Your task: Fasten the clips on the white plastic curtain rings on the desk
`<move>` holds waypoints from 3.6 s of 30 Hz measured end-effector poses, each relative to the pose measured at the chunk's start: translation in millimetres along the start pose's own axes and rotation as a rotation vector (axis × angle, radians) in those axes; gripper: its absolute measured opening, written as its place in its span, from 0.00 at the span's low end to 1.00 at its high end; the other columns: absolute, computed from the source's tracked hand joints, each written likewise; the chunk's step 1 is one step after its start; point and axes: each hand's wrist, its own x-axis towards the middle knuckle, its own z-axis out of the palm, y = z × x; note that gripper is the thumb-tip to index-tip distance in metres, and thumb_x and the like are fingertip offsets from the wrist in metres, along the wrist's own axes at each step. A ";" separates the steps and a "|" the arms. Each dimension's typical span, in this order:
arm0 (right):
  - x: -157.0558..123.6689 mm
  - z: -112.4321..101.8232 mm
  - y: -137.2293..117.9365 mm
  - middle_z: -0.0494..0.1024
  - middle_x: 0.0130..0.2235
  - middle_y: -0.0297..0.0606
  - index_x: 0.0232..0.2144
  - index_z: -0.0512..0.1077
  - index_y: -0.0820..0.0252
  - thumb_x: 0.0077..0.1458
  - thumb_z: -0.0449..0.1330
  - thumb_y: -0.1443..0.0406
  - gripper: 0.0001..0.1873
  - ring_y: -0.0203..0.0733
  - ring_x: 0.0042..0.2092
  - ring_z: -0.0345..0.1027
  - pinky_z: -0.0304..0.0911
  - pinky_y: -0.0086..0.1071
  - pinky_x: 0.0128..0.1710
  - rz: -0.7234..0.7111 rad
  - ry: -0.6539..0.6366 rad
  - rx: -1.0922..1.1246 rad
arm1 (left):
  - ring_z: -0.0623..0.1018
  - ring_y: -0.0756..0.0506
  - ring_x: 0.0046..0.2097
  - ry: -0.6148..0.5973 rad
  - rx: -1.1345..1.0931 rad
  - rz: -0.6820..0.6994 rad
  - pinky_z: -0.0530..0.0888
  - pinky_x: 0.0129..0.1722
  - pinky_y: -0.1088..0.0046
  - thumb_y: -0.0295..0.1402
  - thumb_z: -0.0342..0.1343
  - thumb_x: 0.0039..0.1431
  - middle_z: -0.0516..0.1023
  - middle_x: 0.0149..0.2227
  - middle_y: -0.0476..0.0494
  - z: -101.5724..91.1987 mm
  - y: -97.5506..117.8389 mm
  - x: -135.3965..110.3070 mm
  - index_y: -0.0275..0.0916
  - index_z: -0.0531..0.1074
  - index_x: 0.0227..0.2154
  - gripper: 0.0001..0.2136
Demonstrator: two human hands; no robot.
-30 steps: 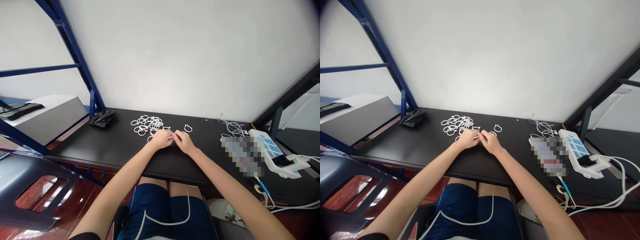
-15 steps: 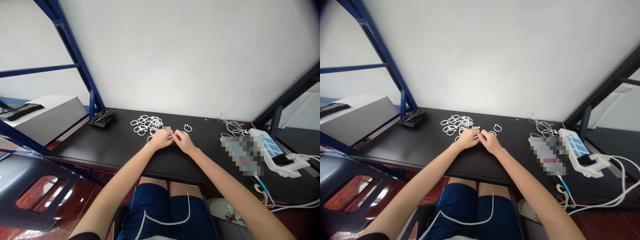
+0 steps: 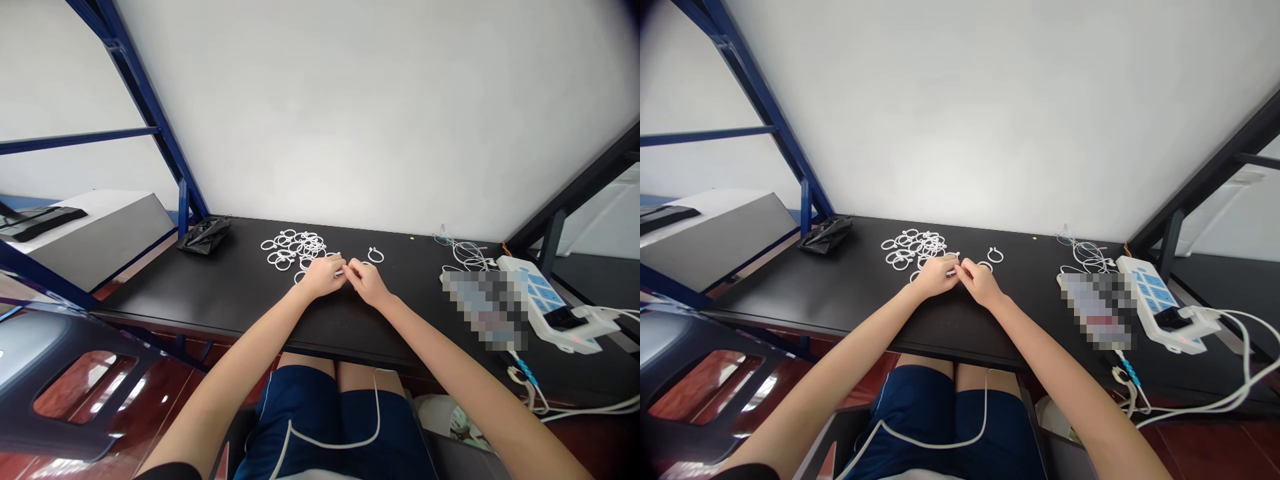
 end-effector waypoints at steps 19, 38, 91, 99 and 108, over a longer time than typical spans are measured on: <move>-0.7 -0.7 2.4 0.59 0.17 0.26 0.22 0.55 0.55 0.66 0.47 0.54 0.21 0.33 0.19 0.54 0.52 0.29 0.22 0.016 0.011 0.003 | 0.68 0.51 0.25 -0.003 -0.003 -0.005 0.58 0.24 0.75 0.31 0.51 0.60 0.69 0.23 0.48 1.6 0.7 0.7 0.37 0.64 0.19 0.14; 0.5 -1.9 2.8 0.59 0.18 0.26 0.23 0.57 0.56 0.64 0.50 0.55 0.20 0.33 0.20 0.54 0.51 0.29 0.23 0.051 -0.001 0.048 | 0.66 0.51 0.25 -0.022 -0.090 -0.011 0.59 0.25 0.75 0.32 0.50 0.59 0.68 0.23 0.48 -1.5 2.5 0.1 0.38 0.61 0.18 0.13; 0.7 -2.9 4.4 0.61 0.18 0.27 0.24 0.62 0.56 0.63 0.50 0.50 0.21 0.34 0.20 0.56 0.54 0.31 0.22 0.124 0.044 0.111 | 0.66 0.49 0.29 -0.105 -0.234 -0.054 0.62 0.30 0.72 0.31 0.41 0.65 0.67 0.27 0.48 -9.5 5.3 0.9 0.39 0.60 0.24 0.13; 0.4 -3.3 5.5 0.63 0.16 0.27 0.24 0.60 0.55 0.64 0.49 0.50 0.21 0.34 0.19 0.57 0.54 0.31 0.22 0.132 0.031 0.093 | 0.65 0.49 0.28 -0.103 -0.243 -0.047 0.62 0.30 0.72 0.32 0.42 0.65 0.65 0.27 0.49 -9.0 4.3 1.6 0.39 0.60 0.24 0.13; 0.5 -4.4 4.5 0.63 0.16 0.26 0.25 0.59 0.55 0.66 0.46 0.51 0.21 0.34 0.18 0.59 0.55 0.30 0.23 0.130 0.043 0.098 | 0.64 0.49 0.31 -0.092 -0.366 -0.035 0.65 0.33 0.72 0.33 0.41 0.67 0.62 0.29 0.49 -9.9 4.4 2.8 0.39 0.57 0.25 0.13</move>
